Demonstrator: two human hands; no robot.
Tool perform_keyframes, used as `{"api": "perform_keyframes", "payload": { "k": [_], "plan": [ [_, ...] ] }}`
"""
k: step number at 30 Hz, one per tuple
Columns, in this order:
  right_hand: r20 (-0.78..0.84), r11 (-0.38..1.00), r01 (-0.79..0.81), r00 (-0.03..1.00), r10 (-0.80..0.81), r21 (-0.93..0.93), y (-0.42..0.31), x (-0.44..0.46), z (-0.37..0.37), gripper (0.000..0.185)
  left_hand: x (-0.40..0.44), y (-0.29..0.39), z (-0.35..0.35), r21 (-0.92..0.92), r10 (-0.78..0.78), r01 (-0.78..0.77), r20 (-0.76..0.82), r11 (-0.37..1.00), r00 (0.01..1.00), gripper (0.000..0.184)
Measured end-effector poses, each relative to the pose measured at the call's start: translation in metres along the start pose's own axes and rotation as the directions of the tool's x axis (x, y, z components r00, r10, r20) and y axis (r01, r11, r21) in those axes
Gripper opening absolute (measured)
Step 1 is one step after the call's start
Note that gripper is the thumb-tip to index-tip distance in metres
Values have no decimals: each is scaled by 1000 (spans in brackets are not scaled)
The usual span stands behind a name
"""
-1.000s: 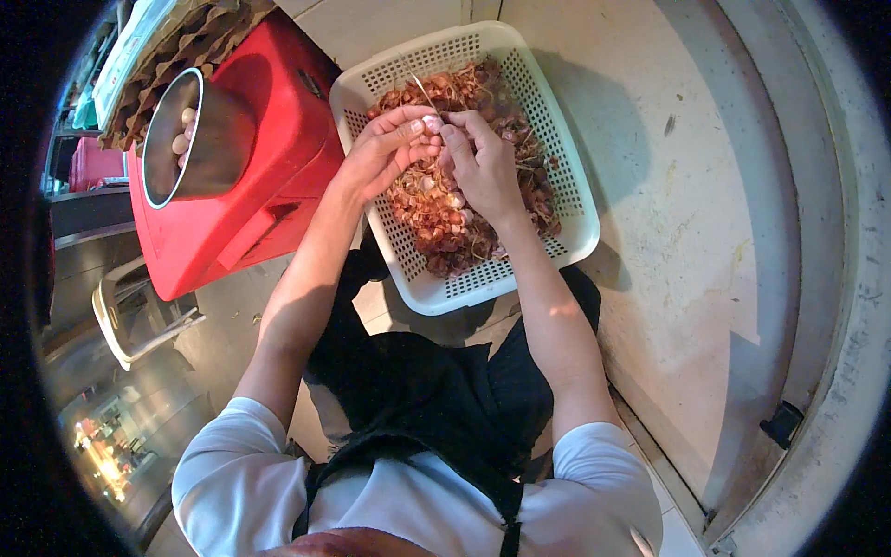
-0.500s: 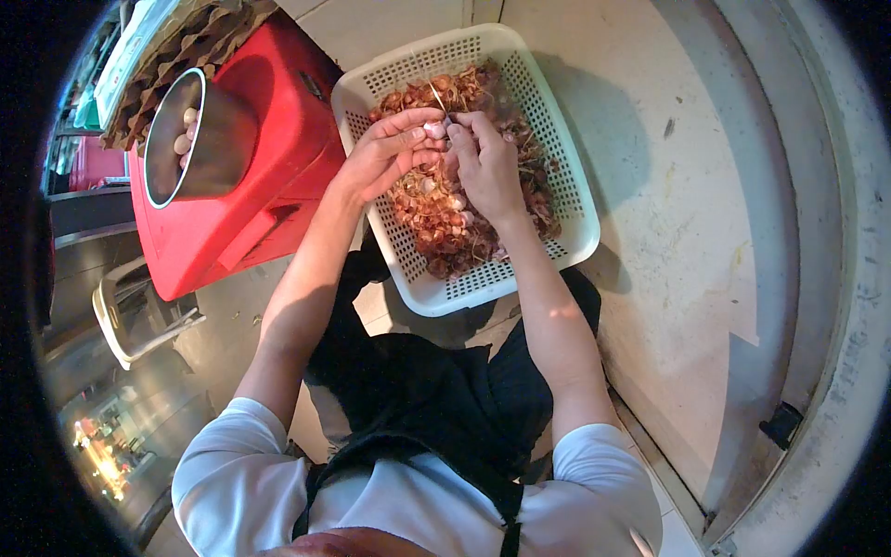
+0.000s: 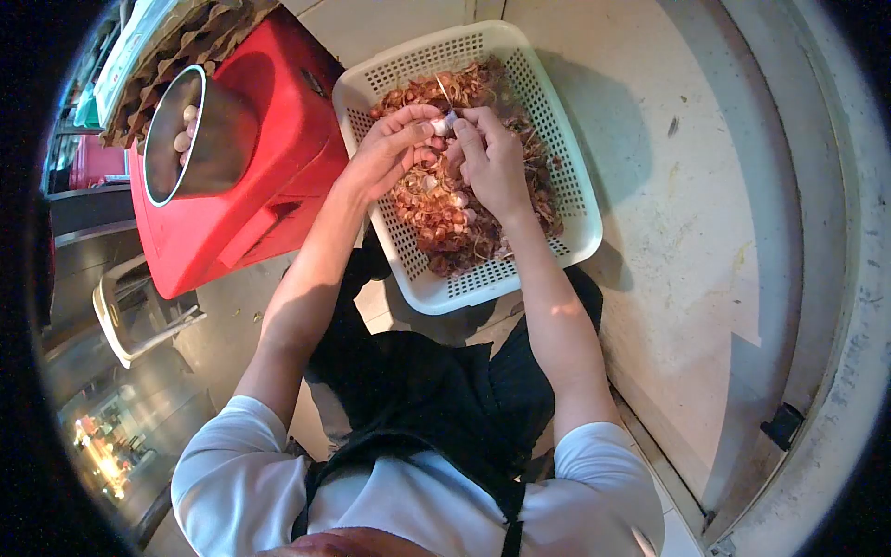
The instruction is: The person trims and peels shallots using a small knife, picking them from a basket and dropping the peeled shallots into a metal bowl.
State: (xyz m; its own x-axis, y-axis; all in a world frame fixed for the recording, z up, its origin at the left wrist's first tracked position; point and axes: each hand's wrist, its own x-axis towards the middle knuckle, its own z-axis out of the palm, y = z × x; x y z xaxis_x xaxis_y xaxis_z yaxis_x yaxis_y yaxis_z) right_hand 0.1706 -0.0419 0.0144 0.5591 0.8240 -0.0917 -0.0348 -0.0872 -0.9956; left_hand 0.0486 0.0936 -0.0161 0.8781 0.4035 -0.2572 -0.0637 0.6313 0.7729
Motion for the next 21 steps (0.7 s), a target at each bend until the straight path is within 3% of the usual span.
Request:
{"api": "perform_keyframes", "payload": {
  "k": [7,13,21],
  "plan": [
    [86,998,-47,995,43,49,-1,-2,1,23,-4,6,10,-4,-58,58,-20,998,998,28],
    [130,987,-67,990,48,147,1,-1,-2,25,-2,4,4,143,-58,57,5,988,998,32],
    [42,991,-61,998,56,123,1,0,-3,19,-4,3,5,87,9,-10,14,996,1000,32]
  ]
}}
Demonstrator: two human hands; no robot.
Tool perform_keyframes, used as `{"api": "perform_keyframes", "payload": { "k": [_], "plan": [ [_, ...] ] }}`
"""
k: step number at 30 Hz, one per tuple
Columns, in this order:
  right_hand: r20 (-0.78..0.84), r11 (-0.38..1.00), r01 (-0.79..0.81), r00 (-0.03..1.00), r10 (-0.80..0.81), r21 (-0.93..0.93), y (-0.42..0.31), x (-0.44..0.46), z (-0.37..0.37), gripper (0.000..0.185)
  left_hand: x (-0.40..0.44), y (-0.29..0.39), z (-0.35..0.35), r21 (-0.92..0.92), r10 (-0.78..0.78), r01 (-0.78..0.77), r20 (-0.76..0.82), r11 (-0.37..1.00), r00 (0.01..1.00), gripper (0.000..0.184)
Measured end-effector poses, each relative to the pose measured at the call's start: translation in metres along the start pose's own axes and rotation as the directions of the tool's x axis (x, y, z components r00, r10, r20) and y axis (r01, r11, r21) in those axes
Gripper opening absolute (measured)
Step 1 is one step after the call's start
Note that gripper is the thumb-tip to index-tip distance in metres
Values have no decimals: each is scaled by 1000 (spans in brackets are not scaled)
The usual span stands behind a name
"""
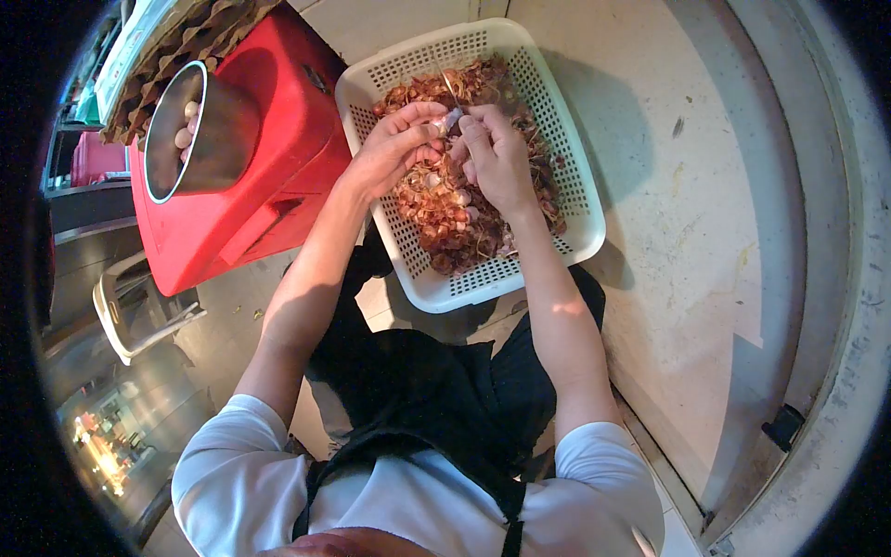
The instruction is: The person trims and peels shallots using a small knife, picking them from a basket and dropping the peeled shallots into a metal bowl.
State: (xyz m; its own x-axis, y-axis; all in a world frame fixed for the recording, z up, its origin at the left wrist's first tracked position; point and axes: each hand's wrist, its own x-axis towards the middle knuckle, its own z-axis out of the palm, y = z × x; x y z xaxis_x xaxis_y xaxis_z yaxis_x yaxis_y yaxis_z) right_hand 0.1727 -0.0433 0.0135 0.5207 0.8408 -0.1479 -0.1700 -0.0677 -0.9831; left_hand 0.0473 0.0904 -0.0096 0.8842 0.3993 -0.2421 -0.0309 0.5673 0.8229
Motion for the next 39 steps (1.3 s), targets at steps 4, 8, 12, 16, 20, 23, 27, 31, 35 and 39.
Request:
{"api": "perform_keyframes", "payload": {
  "k": [4,8,12,16,20,23,27,31,35,39],
  "plan": [
    [-20,1000,-16,1000,16,-16,0,1,-1,20,0,2,0,18,-16,16,10,1000,1000,33],
    [-26,1000,-2,1000,1,-30,-1,0,0,21,0,0,-2,-32,13,-11,58,999,998,35],
    [-37,1000,1,999,-2,-21,0,1,-2,21,1,-1,-4,-68,22,-17,79,998,997,35],
    [-16,1000,3,1000,-4,-20,-1,0,-2,20,1,-2,-2,-94,2,4,71,996,997,33],
    [15,1000,22,1000,-22,11,0,1,-4,20,0,0,1,-43,-26,25,-9,999,1000,32],
    [-15,1000,26,1000,-25,11,1,1,-5,21,1,2,3,-16,-27,26,-13,1000,1000,31],
    [-76,998,4,997,1,59,-1,2,-6,21,1,-1,1,-29,-12,12,6,1000,1000,31],
    [-118,1000,12,993,-9,26,-7,6,-19,21,-1,2,0,-35,-20,20,-14,999,1000,32],
    [-72,991,-111,992,106,-78,-7,4,-22,32,1,1,1,-38,-12,10,-54,999,998,32],
    [-36,990,-55,998,50,-129,-3,-1,-11,40,1,3,6,20,13,-11,-102,1000,995,29]
  ]
}}
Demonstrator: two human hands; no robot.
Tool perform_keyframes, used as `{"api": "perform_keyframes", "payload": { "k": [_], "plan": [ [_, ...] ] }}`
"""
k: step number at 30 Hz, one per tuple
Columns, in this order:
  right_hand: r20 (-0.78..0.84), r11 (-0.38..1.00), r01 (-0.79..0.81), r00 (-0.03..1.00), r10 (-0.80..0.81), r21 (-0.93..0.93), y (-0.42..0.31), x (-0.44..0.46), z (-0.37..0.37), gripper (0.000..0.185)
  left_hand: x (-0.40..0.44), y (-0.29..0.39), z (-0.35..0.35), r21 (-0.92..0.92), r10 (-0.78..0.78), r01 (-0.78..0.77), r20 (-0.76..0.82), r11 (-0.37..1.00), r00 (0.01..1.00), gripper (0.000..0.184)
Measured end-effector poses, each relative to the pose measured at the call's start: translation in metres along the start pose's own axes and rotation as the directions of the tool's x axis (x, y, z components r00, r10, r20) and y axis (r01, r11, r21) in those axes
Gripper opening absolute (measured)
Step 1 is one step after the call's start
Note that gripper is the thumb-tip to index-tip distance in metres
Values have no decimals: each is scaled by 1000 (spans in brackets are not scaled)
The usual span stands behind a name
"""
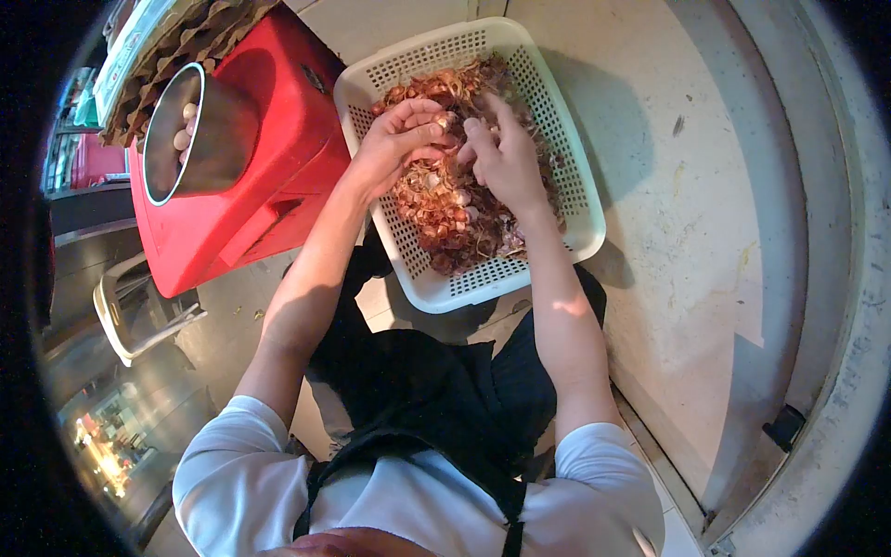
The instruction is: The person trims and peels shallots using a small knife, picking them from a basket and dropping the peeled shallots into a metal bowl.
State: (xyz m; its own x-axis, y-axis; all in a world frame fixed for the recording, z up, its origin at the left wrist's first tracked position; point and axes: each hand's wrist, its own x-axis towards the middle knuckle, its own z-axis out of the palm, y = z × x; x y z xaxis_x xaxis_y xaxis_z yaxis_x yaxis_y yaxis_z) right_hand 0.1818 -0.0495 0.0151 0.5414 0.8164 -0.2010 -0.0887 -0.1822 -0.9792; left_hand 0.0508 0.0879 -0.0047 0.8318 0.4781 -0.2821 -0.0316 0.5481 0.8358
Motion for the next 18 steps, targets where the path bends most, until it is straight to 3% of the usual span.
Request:
{"api": "perform_keyframes", "payload": {
  "k": [3,10,18],
  "plan": [
    [83,1000,-4,997,5,-6,-2,0,2,40,3,-3,-3,30,19,-19,3,999,1000,26],
    [-25,962,197,978,-205,-191,17,4,13,35,3,-4,-4,-20,32,-31,18,999,999,12],
    [-8,998,64,998,-65,-12,7,-1,15,27,3,-4,-4,58,66,-64,-24,996,998,13]
  ]
}}
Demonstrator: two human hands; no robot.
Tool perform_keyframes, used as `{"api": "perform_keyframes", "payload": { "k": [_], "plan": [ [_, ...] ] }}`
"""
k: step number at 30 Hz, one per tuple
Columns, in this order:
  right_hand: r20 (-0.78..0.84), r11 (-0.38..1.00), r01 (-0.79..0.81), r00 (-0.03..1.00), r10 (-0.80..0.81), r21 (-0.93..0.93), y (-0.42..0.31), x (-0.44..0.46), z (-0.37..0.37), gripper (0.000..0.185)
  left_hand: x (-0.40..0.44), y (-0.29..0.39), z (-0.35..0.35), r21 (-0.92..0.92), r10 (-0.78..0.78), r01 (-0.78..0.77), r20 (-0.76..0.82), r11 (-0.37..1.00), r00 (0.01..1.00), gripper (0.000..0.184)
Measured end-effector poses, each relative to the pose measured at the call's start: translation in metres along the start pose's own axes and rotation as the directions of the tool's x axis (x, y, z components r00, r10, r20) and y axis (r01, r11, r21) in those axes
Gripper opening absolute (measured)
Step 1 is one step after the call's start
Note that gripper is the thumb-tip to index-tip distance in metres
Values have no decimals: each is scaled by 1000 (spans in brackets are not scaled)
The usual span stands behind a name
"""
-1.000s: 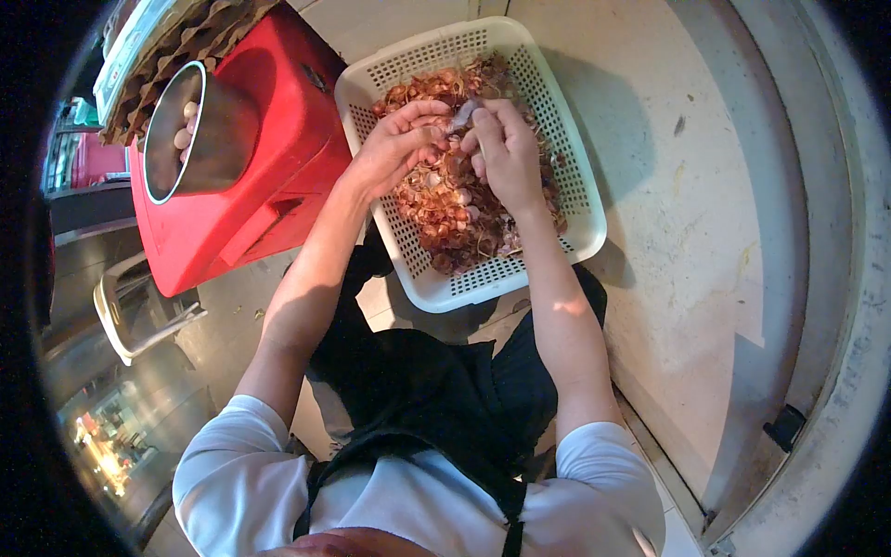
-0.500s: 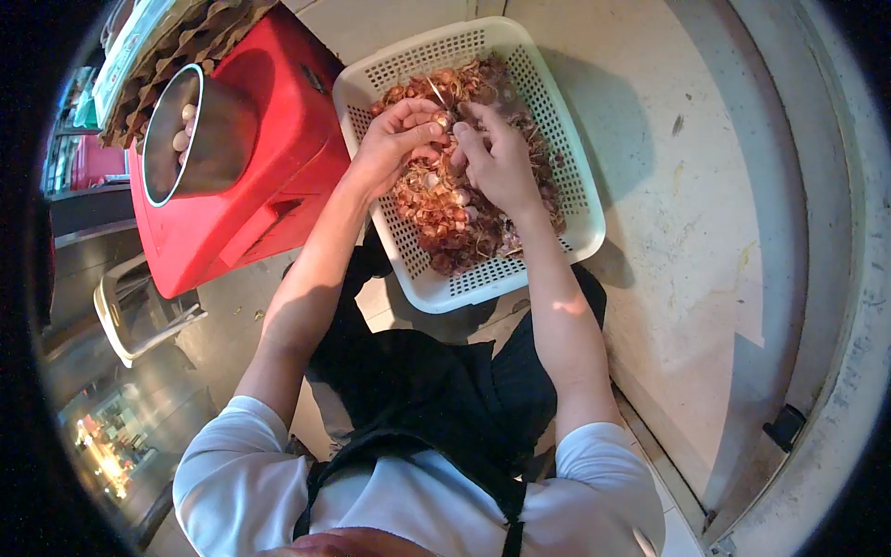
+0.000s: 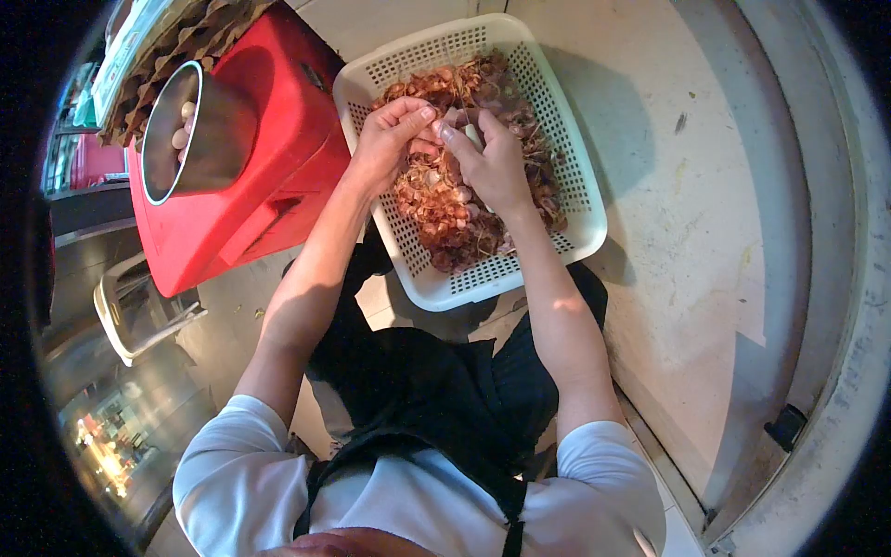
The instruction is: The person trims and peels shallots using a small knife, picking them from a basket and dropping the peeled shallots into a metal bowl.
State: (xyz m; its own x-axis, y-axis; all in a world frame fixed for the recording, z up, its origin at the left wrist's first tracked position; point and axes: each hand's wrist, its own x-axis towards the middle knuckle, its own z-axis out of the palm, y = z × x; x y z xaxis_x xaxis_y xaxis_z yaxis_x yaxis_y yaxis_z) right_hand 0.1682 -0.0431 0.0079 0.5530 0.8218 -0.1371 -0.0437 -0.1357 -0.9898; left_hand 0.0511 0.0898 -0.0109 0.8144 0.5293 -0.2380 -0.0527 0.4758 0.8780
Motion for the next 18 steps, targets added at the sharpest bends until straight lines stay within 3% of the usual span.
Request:
{"api": "perform_keyframes", "payload": {
  "k": [4,10,18],
  "plan": [
    [30,997,-28,999,26,68,-2,-1,0,25,0,-2,5,59,98,-95,-50,994,994,13],
    [-76,998,52,996,-54,-18,9,3,0,20,1,-5,6,188,22,-21,1,982,1000,27],
    [-123,1000,14,992,-13,5,-3,1,-1,15,-6,0,15,354,99,-111,52,928,994,34]
  ]
}}
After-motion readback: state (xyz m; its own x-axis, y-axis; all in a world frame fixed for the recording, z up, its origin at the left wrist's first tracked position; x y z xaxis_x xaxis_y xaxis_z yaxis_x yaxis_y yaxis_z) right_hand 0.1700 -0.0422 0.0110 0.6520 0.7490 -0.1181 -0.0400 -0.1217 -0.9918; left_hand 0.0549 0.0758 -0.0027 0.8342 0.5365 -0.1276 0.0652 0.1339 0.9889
